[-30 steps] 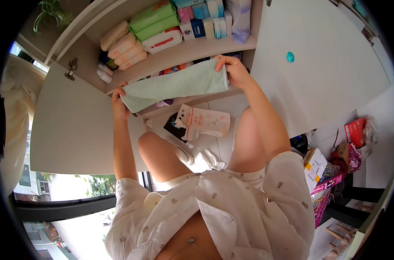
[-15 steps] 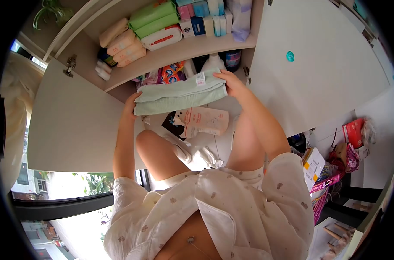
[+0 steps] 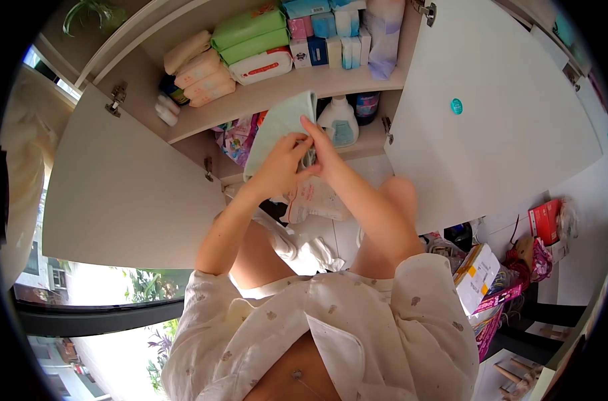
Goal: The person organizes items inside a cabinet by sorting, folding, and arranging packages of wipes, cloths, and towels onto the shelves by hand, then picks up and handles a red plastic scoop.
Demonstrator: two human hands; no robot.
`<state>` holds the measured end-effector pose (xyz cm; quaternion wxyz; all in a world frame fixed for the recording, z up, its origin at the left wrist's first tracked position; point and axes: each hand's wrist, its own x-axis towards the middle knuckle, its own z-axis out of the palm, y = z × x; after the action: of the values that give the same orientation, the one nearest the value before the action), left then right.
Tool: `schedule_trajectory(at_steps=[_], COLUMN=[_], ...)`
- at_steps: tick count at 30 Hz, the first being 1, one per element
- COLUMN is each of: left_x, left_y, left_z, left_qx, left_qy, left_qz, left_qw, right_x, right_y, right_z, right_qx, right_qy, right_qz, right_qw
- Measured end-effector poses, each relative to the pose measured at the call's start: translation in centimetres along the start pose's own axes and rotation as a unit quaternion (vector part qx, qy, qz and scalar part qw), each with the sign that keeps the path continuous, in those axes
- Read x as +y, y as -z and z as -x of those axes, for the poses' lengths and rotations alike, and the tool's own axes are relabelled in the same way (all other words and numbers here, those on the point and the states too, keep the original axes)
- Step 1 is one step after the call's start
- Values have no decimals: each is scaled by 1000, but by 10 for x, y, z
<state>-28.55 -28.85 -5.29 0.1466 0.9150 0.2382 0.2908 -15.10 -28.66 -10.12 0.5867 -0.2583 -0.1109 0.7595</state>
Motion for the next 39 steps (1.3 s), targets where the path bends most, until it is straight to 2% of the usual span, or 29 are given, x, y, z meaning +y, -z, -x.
schedule_trajectory(at_steps=[1,2,3,4,5,6,7,8,9,10,11,12,13,15,16,17,19,20,22,23,25,26,27,29,30,32,36,37,39], left_x=[-2,-6,-12,-17,-19,-20,-24,-36,-48,-58,-67,-47,-54,-62,-61,-61,-66,-73,-94,-103,-121,-127,-134,-149,-161,-197,-253,-276,-316], left_y=[-2,-2,1,1,-2,-7,-12,-24,-30,-32,-34,-25,-21,-10,0,7,20,24,36,44,61,66,74,90,98,125,206,226,256], left_z=[6,14,23,30,33,37,40,44,45,44,45,24,20,15,10,8,10,15,22,25,26,24,22,20,19,11,-36,-50,-76], left_qx=[-2,4,6,6,14,170,322,303,309,197,67,193,194,325,340,342,372,373,318,320,248,268,271,299,305,307,381,383,349], left_qy=[-109,-111,105,303,296,374,442,460,457,362,240,150,146,207,185,183,246,248,243,240,274,277,272,280,270,256,194,188,194], left_qz=[-7,-11,261,503,502,467,419,512,513,722,876,846,847,738,682,682,564,563,592,591,617,607,606,564,550,532,412,407,267], left_qw=[994,994,960,809,813,783,725,659,658,556,414,473,473,554,621,620,695,695,699,700,695,695,697,716,729,747,805,808,877], right_x=[-2,-4,-6,-9,-12,-14,-15,-13,-11,-7,0,4,7,12,14,12,2,-2,-16,-22,-32,-35,-35,-31,-34,-45,-66,-71,-80], right_y=[8,13,15,13,9,2,-7,-14,-20,-22,-19,-20,-25,-33,-31,-29,-33,-35,-41,-38,-38,-42,-49,-62,-81,-121,-205,-224,-252], right_z=[-4,-4,-5,-4,-3,-4,-6,-8,-11,-20,-31,-38,-41,-40,-44,-45,-37,-32,-29,-31,-43,-54,-64,-84,-94,-123,-212,-234,-269], right_qx=[-4,13,29,22,52,81,73,44,16,12,-22,-56,-58,-92,-100,-101,-205,-205,-243,-246,-78,-84,-114,-166,-145,-148,-206,-211,-57], right_qy=[2,62,123,126,146,164,165,187,207,206,191,176,177,197,219,218,141,138,26,25,-85,-83,-59,-8,-20,1,204,210,275], right_qz=[4,56,109,115,73,29,34,-1,-37,-32,-29,-25,-21,65,140,142,-14,-15,-109,-107,8,13,124,338,321,372,442,441,558], right_qw=[1000,996,986,985,985,983,983,981,977,978,981,982,982,974,961,960,968,969,964,963,993,993,984,926,936,917,849,847,781])
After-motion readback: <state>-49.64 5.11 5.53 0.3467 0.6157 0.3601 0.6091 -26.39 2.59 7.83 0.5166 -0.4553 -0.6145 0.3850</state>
